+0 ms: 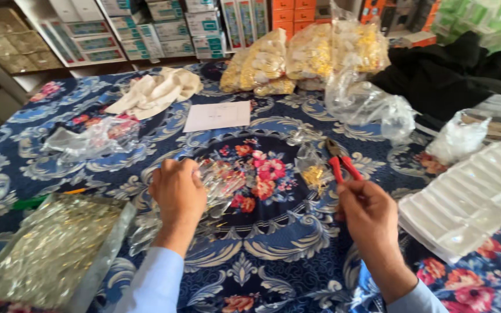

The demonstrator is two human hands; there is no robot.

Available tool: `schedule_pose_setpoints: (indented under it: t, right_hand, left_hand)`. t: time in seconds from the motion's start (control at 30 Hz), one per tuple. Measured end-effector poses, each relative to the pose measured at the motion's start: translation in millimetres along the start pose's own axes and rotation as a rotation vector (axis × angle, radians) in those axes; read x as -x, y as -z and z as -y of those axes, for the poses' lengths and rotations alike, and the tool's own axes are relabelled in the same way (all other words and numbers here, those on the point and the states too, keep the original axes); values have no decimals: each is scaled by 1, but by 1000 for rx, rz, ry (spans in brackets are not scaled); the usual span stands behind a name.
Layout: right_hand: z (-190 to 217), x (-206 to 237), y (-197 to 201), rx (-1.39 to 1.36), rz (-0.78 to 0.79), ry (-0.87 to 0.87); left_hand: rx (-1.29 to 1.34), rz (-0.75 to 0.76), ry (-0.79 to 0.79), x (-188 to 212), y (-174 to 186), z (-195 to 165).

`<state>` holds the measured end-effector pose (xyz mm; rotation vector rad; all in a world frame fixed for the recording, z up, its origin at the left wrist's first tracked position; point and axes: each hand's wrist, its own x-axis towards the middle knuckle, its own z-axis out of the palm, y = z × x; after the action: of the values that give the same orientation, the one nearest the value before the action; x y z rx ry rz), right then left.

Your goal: The person repeatedly picks up small transparent plastic pieces and gold-colored pins from a table, inserts the pins into the plastic pieces, and places the assembled units into a white plastic tray. The person also briefly handles a stack of white plastic trays.

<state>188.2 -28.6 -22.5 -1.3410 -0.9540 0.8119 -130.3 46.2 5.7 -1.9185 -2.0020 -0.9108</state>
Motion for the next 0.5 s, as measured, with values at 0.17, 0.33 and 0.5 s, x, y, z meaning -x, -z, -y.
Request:
schedule_pose_setpoints:
  t: [0.17,0.33,0.5]
  right_hand:
    - [-6,-12,9,-304,-56,-61]
    - [-12,-12,13,-306,-63,-67]
    - [-12,-14,20,-306,-62,-63]
  left_hand:
    - [534,48,-261,23,-14,-86]
    - [520,326,-301,58,-37,-163]
    - [443,395,-253,62,-59,-185]
